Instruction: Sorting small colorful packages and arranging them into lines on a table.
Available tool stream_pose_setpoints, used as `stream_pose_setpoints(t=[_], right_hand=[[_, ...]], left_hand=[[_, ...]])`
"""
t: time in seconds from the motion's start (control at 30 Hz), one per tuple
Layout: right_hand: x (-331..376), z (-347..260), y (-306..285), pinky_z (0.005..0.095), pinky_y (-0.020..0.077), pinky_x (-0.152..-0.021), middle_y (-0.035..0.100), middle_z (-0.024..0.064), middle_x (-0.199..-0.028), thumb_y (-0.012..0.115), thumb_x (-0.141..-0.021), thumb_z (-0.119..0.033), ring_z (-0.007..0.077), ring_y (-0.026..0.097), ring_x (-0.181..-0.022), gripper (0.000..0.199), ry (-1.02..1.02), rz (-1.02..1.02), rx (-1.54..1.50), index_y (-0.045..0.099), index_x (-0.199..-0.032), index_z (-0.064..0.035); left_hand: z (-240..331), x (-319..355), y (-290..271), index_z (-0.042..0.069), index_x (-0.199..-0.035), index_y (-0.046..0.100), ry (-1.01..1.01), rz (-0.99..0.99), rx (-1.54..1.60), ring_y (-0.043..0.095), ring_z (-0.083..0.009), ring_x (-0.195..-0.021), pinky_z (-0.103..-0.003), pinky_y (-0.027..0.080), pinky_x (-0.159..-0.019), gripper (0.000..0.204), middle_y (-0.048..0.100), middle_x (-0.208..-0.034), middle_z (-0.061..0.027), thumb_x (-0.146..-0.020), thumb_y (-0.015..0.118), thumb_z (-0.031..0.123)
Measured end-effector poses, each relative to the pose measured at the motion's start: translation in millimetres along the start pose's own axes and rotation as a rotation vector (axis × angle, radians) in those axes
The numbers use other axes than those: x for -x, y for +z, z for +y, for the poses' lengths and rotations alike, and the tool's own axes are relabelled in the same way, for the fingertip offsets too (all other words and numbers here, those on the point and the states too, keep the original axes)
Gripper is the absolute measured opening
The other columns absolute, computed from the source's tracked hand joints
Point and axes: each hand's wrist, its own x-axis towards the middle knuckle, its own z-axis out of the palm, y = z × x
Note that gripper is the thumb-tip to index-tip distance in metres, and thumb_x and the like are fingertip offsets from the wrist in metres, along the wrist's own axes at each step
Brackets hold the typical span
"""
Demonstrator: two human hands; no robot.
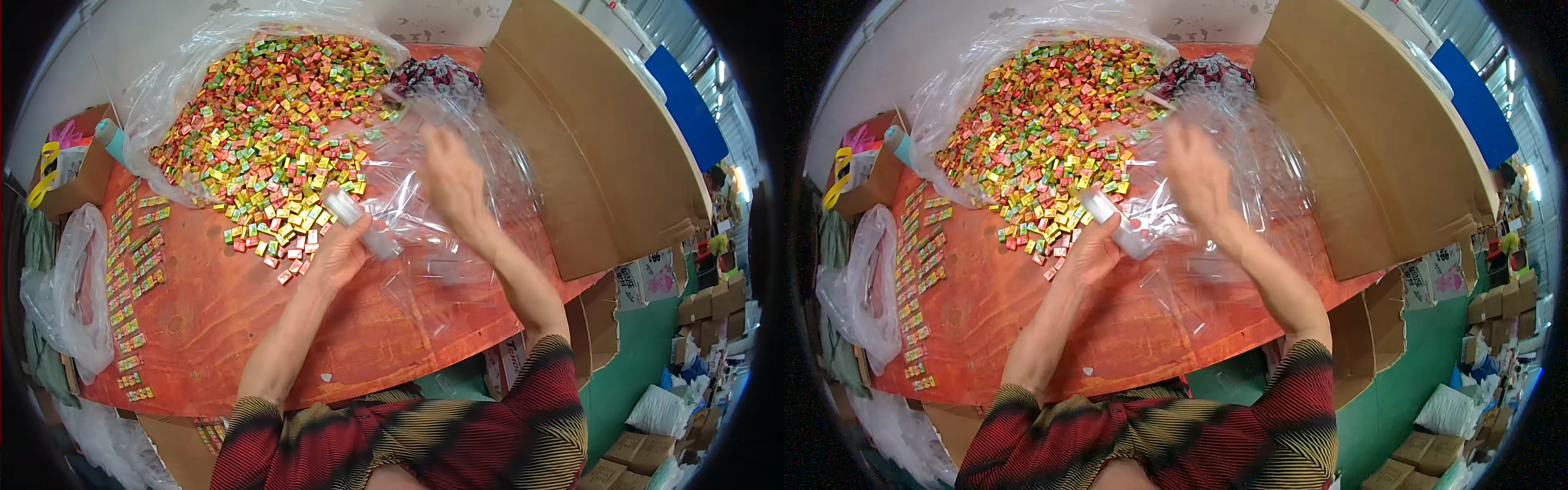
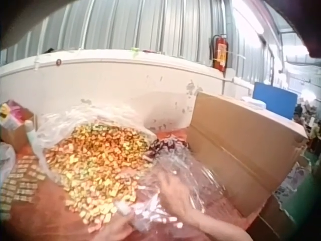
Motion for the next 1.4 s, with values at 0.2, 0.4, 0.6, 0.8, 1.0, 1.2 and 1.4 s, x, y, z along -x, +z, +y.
stream_pose_setpoints(t=[0.2, 0.4, 0.6, 0.8, 1.0, 1.2, 1.4], right_hand=[[46.4, -11.6, 6.4, 0.0284, 0.0400, -0.052, 0.058, 0.0061, -0.067, 0.064, -0.075, -0.023, 0.0163, 0.052, -0.058, 0.025, 0.378, -0.961, -0.855, 0.061, -0.087, -0.0010], [63.9, 3.3, -10.1, 0.0202, 0.0309, -0.047, 0.047, -0.0037, -0.060, 0.063, -0.078, -0.020, 0.0040, 0.041, -0.053, 0.016, 0.695, -1.088, -1.248, 0.059, -0.077, -0.0045], [75.3, 7.8, -29.7, 0.0196, 0.0296, -0.047, 0.047, -0.0043, -0.060, 0.059, -0.078, -0.015, 0.0025, 0.040, -0.054, 0.010, 0.344, -0.804, -0.811, 0.058, -0.074, -0.0053], [69.8, 19.0, -34.3, 0.0235, 0.0373, -0.053, 0.051, -0.0024, -0.063, 0.057, -0.077, -0.013, 0.0056, 0.044, -0.060, 0.013, 0.476, -0.925, -1.017, 0.058, -0.075, -0.0012], [70.5, 22.9, -29.5, 0.0179, 0.0296, -0.044, 0.049, -0.0032, -0.058, 0.064, -0.077, -0.026, 0.0039, 0.040, -0.049, 0.020, 0.649, -1.063, -1.293, 0.056, -0.068, -0.0097], [81.0, 21.2, -24.5, 0.0172, 0.0308, -0.044, 0.051, -0.0032, -0.059, 0.064, -0.077, -0.027, 0.0043, 0.042, -0.048, 0.020, 0.705, -1.114, -1.383, 0.056, -0.068, -0.0101], [80.8, 13.4, -32.7, 0.0210, 0.0330, -0.044, 0.053, 0.0009, -0.060, 0.061, -0.078, -0.018, 0.0092, 0.043, -0.048, 0.015, 0.751, -1.049, -1.326, 0.057, -0.069, -0.0063]], left_hand=[[-13.9, -0.9, -0.9, 0.005, -0.110, 0.044, 0.038, -0.096, -0.111, 0.054, -0.0165, -0.091, -0.033, 0.045, -0.080, 0.043, 0.055, -0.100, -0.0047, -0.075, 0.066, 0.016], [-22.3, 7.5, 10.5, 0.004, -0.107, 0.046, -0.020, -0.174, -0.164, 0.055, -0.0151, -0.088, -0.031, 0.045, -0.078, 0.040, 0.055, -0.096, -0.0036, -0.074, 0.067, 0.013], [-40.4, 4.0, 19.5, 0.006, -0.107, 0.047, -0.067, -0.127, -0.205, 0.053, -0.0136, -0.090, -0.030, 0.043, -0.079, 0.039, 0.055, -0.096, -0.0022, -0.073, 0.066, 0.012], [-37.7, 5.8, 25.7, 0.005, -0.108, 0.047, -0.010, -0.177, -0.207, 0.052, -0.0131, -0.092, -0.029, 0.042, -0.081, 0.041, 0.055, -0.100, -0.0028, -0.073, 0.067, 0.012], [-33.3, 13.2, 29.8, 0.006, -0.108, 0.047, -0.021, -0.209, -0.252, 0.052, -0.0129, -0.092, -0.029, 0.042, -0.082, 0.042, 0.055, -0.101, -0.0021, -0.073, 0.068, 0.013], [-35.4, 17.9, 26.1, 0.007, -0.108, 0.047, -0.048, -0.228, -0.284, 0.053, -0.0132, -0.090, -0.032, 0.044, -0.081, 0.040, 0.055, -0.097, -0.0016, -0.073, 0.066, 0.013], [-37.2, 16.6, 22.3, 0.007, -0.107, 0.046, -0.072, -0.204, -0.293, 0.055, -0.0142, -0.085, -0.032, 0.046, -0.078, 0.039, 0.055, -0.096, -0.0027, -0.073, 0.065, 0.013]])
